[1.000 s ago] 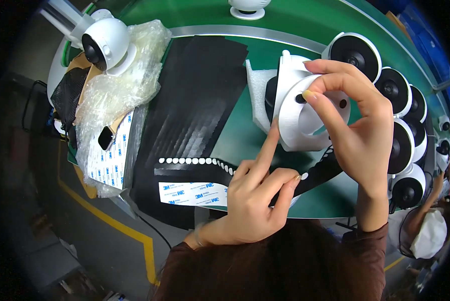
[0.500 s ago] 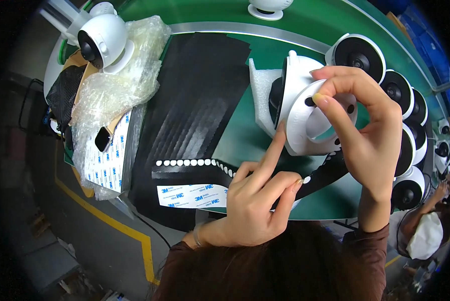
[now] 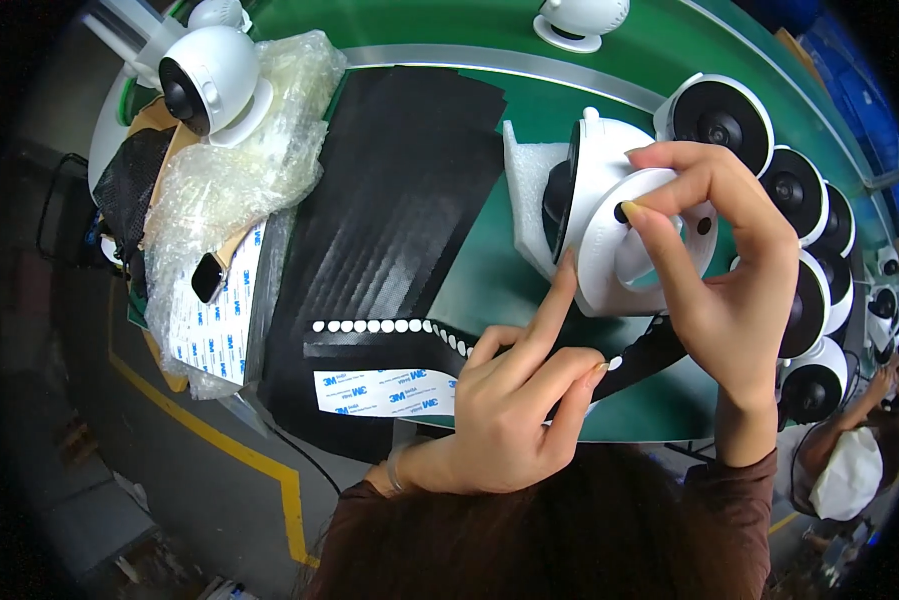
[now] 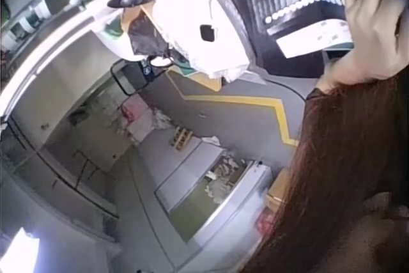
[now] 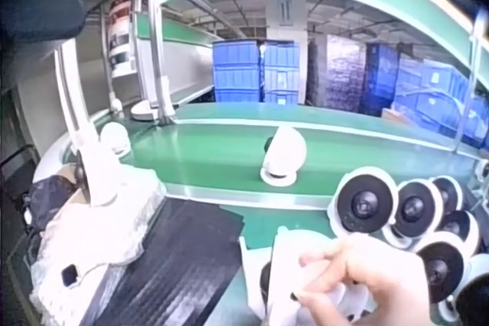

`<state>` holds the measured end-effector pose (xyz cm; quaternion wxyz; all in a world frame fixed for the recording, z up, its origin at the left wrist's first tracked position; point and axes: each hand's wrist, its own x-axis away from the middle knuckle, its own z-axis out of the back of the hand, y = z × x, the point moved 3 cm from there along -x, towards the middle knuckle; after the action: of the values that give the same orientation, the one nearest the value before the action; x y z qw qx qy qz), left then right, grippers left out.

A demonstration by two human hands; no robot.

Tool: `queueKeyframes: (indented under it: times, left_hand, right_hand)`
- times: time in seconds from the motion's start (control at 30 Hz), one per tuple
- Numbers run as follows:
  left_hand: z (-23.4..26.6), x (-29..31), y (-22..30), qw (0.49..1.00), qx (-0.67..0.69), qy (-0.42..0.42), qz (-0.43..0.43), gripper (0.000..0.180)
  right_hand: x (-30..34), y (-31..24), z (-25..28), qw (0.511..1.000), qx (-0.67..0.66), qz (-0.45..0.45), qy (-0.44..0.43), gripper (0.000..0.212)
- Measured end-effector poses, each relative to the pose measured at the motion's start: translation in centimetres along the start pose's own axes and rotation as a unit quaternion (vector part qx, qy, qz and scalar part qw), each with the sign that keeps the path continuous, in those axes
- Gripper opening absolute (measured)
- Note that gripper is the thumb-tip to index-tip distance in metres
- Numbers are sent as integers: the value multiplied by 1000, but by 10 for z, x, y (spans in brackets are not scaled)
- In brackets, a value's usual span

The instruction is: Applying adhesive pads to the base of security cameras on an assembly line.

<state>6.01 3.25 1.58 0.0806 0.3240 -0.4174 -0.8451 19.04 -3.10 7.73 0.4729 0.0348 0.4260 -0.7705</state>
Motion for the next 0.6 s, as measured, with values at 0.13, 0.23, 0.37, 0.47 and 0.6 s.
queueKeyframes:
  times: [0.13, 0.23, 0.37, 0.47, 0.6]
  left_hand:
    - [0, 1, -1, 1000, -8, 12, -8, 6]
    - [0, 1, -1, 1000, 2, 11, 3, 6]
    - [0, 1, -2, 1000, 21, 13, 10, 6]
    - [-2, 3, -3, 999, 23, 25, -2, 5]
    - [-6, 1, 1, 999, 24, 20, -2, 5]
  right_hand:
    - [-7, 3, 3, 1000, -27, -2, 4, 14]
    - [-13, 7, 9, 999, -37, -20, -31, 17]
    - [-2, -2, 17, 992, 79, 95, -1, 16]
    - [13, -7, 11, 978, 169, 110, 59, 22]
    - [23, -8, 9, 966, 211, 112, 104, 24]
